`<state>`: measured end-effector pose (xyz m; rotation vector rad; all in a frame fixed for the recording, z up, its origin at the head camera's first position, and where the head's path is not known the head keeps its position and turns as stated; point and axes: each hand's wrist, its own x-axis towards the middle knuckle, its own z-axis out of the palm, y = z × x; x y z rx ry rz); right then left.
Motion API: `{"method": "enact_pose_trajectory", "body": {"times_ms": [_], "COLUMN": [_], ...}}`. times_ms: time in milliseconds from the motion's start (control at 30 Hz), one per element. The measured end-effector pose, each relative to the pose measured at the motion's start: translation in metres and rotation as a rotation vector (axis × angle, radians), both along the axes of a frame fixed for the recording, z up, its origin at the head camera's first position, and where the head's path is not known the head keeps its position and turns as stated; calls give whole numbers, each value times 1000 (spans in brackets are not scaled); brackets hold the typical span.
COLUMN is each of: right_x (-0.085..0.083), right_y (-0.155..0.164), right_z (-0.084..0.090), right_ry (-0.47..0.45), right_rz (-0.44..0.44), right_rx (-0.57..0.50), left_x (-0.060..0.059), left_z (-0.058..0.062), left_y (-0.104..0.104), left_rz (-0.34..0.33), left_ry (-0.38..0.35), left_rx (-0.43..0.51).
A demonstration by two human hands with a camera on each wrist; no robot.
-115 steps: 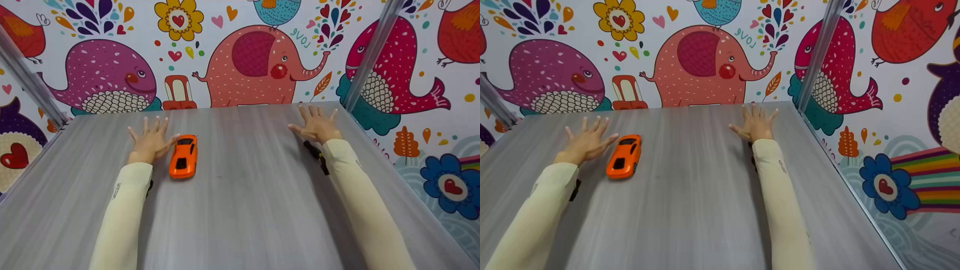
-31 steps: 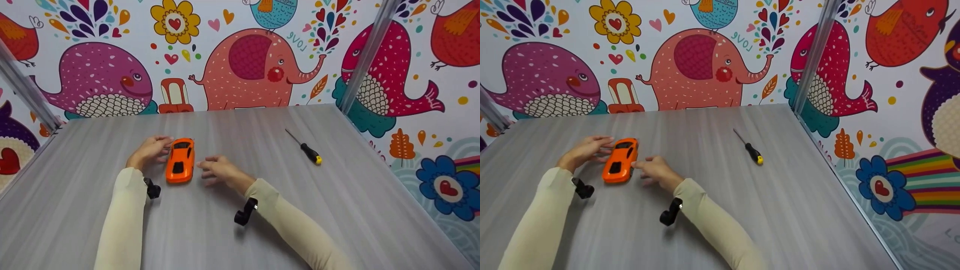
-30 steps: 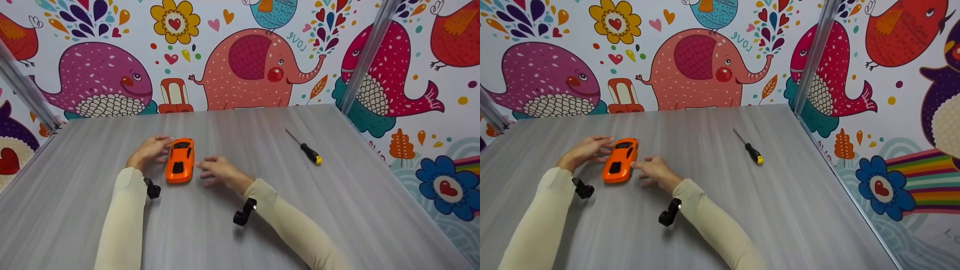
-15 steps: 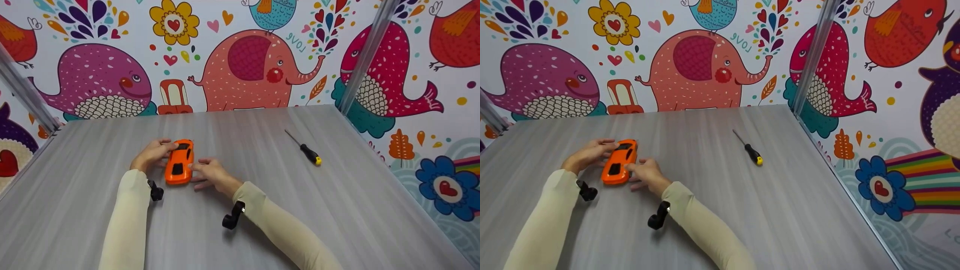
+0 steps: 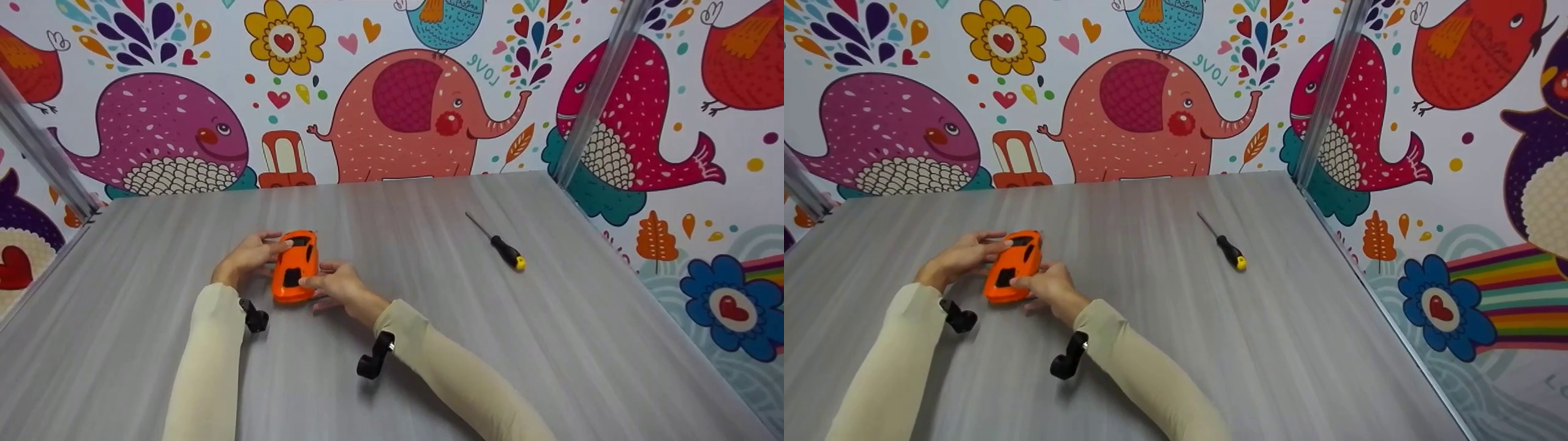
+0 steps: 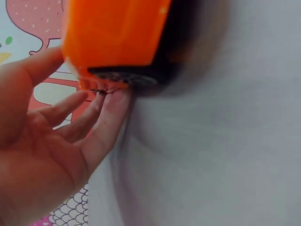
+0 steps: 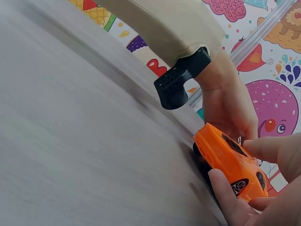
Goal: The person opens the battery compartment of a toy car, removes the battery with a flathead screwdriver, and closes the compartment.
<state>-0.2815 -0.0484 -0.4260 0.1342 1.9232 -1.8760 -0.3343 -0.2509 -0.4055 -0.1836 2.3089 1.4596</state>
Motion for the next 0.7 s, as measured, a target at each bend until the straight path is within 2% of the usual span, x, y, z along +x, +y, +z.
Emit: {"method": "enact_pose_trajectory", "body": {"times_ms": [300,500,700], "right_x": [1,1,2], "right_y": [8,21,32], "right_z": [4,6,9], "right_ry": [-11,-16,12], "right_rz": [18,71,106], "right_rx": [85,45,-1], "left_x": [7,15,22], "left_z": [-1,3,3], "left_y": [4,6,8], "left_rz": [65,128,189], "left_ry": [14,30,23], "left_rx": [123,159,229]}}
